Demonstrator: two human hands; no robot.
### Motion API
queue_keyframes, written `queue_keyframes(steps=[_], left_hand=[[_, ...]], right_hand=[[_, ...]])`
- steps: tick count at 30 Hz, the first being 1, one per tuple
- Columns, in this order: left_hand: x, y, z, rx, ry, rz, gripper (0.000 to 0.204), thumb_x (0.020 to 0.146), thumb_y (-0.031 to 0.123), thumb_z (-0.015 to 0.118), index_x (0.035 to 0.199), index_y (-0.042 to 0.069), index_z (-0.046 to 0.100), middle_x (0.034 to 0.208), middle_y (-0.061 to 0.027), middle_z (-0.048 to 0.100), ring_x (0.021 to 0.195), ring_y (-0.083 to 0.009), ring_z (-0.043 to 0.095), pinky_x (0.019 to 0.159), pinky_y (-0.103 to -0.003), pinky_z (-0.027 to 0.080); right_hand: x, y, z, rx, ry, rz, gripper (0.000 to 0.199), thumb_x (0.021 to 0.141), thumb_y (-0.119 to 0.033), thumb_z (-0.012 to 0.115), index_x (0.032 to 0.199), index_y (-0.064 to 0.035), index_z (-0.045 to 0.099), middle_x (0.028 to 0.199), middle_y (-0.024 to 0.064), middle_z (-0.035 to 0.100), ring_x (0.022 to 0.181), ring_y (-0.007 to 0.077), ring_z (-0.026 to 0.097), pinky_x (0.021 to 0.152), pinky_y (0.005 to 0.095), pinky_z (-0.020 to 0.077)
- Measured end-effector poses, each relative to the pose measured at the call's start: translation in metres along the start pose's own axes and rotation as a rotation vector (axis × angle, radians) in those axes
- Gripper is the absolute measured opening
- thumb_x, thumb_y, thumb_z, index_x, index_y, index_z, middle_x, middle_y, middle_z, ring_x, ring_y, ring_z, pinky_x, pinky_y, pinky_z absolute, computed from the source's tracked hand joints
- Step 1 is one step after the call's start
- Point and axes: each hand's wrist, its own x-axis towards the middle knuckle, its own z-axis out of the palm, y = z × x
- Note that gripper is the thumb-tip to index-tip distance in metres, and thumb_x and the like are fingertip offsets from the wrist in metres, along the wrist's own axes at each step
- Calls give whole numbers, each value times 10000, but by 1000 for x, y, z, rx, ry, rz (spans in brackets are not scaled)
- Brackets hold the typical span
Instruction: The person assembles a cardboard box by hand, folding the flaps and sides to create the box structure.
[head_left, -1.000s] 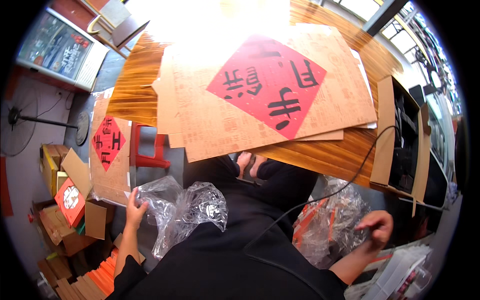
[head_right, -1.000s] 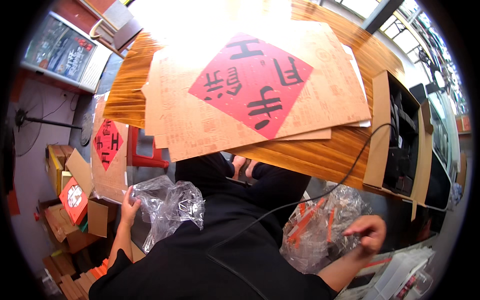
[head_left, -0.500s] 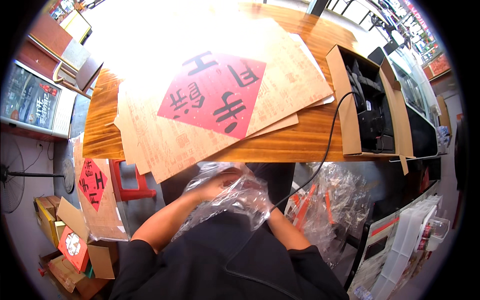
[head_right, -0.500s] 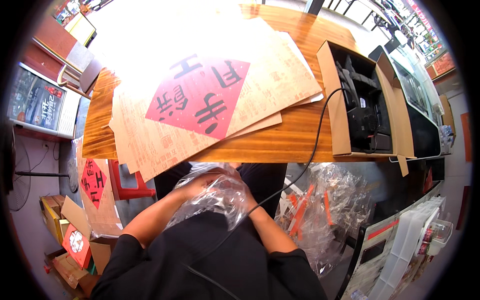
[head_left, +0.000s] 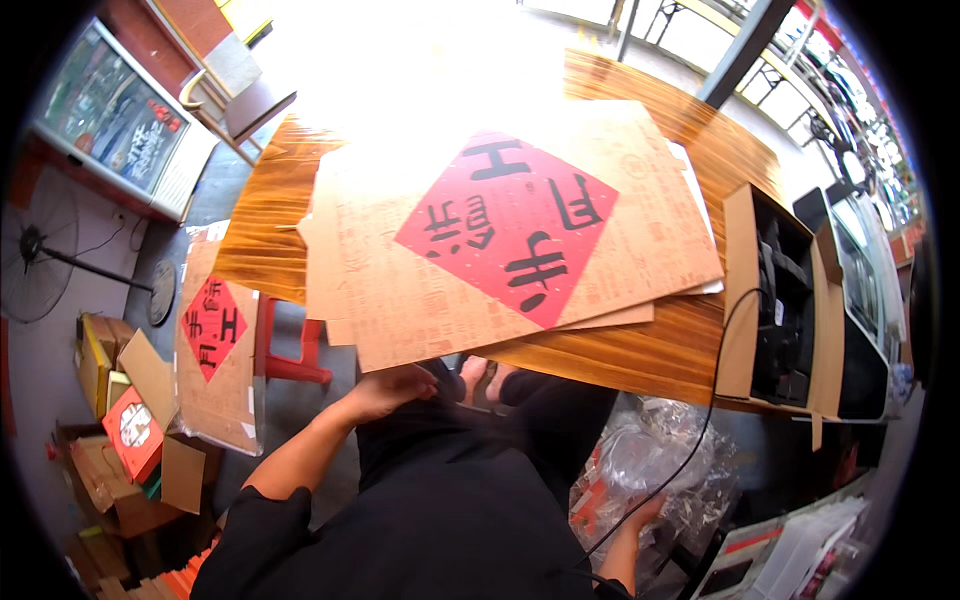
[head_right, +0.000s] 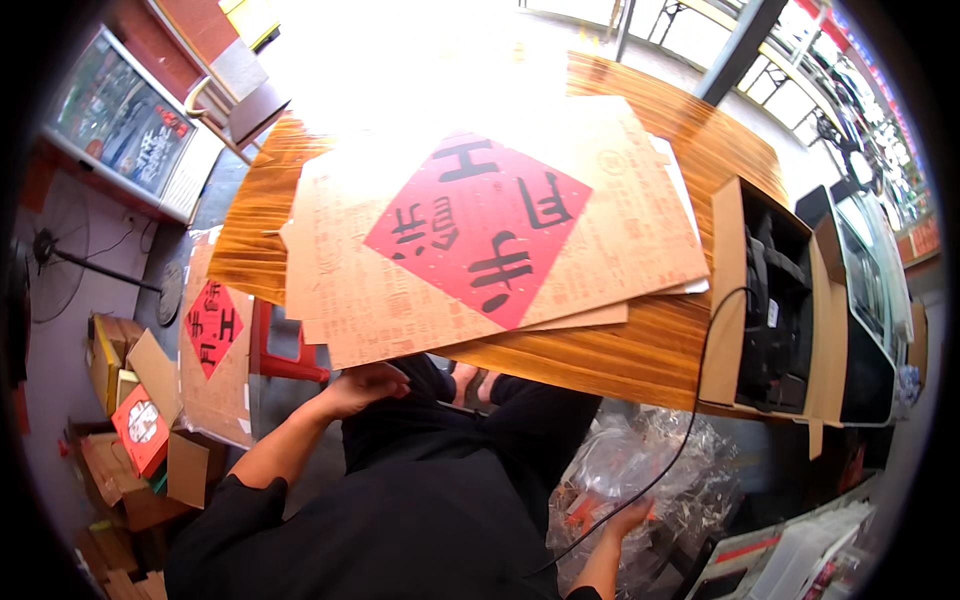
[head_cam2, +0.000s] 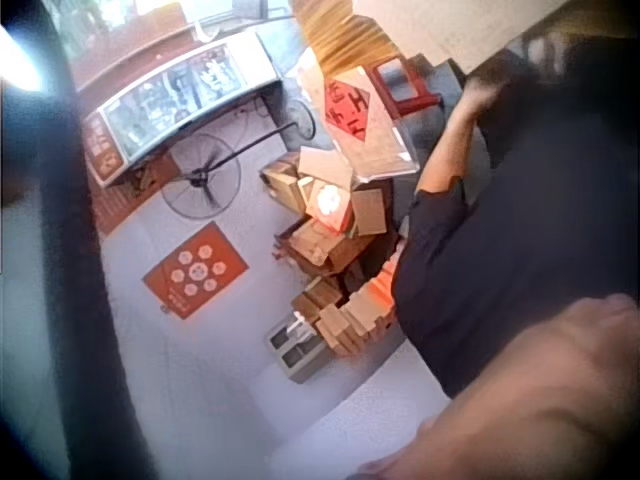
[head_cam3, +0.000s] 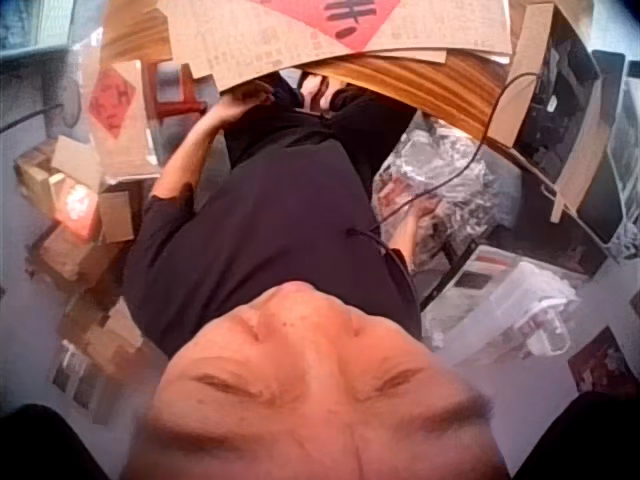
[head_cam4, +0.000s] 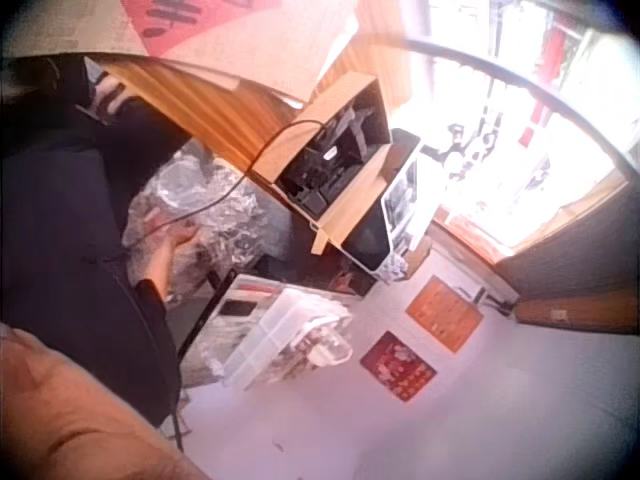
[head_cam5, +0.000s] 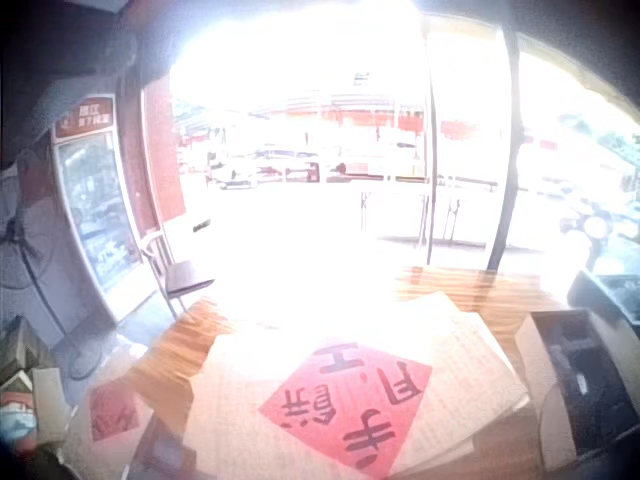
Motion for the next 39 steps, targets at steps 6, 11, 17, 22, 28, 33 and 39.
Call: queue_keyframes(steps=[6, 11, 17, 22, 28, 33, 39], left_hand=[[-88, 31, -61, -163, 495, 99, 123, 1024, 125, 630, 984, 21, 682, 834, -53, 677, 736, -132, 660, 706, -272, 535], [-85, 101, -113, 427, 716, 423, 255, 1038, 112, 583, 1263, 3, 634, 1224, -85, 663, 1153, -169, 610, 991, -298, 465], [0, 116, -181, 1213, 760, 464, 460, 996, 186, 611, 1432, 47, 572, 1537, -164, 516, 1468, -363, 418, 1217, -452, 314], [-13, 101, -198, 1412, 678, 326, 503, 1020, 307, 579, 1464, 73, 550, 1563, -124, 497, 1478, -365, 398, 1225, -507, 284], [-79, 87, -166, 1465, 696, 376, 517, 947, 269, 694, 1403, 52, 582, 1493, -148, 553, 1420, -360, 471, 1184, -485, 363], [-88, 72, -153, 1513, 892, 601, 267, 801, 26, 764, 1052, 54, 677, 1145, -107, 727, 1039, -317, 688, 920, -416, 533], [-96, 35, -113, 1344, 819, 739, 180, 784, -3, 729, 939, 66, 670, 934, -102, 721, 802, -312, 682, 723, -417, 532]], right_hand=[[-35, 41, -81, -1152, 82, 352, 806, 815, -334, 832, 1462, -1, 485, 1428, 301, 550, 1280, 450, 582, 1035, 523, 491], [-56, -8, -10, -1366, -301, 506, 1005, 631, -374, 953, 1451, -19, 495, 1544, 279, 410, 1373, 454, 492, 1072, 489, 487], [-38, -97, 99, -790, -753, -126, 546, 845, -140, 791, 1343, -6, 610, 1292, 174, 666, 1069, 345, 709, 938, 398, 569], [-66, -141, 144, -529, -796, -488, 452, 852, -54, 764, 1283, -18, 632, 1157, 147, 662, 863, 218, 717, 762, 335, 589], [-106, -151, 169, -456, -856, -473, 398, 848, -13, 756, 1230, -27, 644, 1168, 129, 637, 800, 191, 709, 723, 311, 578], [-109, -181, 200, -340, -993, -493, 360, 870, 4, 736, 1216, -28, 644, 1153, 128, 631, 779, 190, 717, 714, 305, 575], [-104, -195, 213, -327, -960, -579, 338, 873, -9, 740, 1201, -23, 659, 1126, 122, 641, 777, 188, 717, 709, 303, 572]])
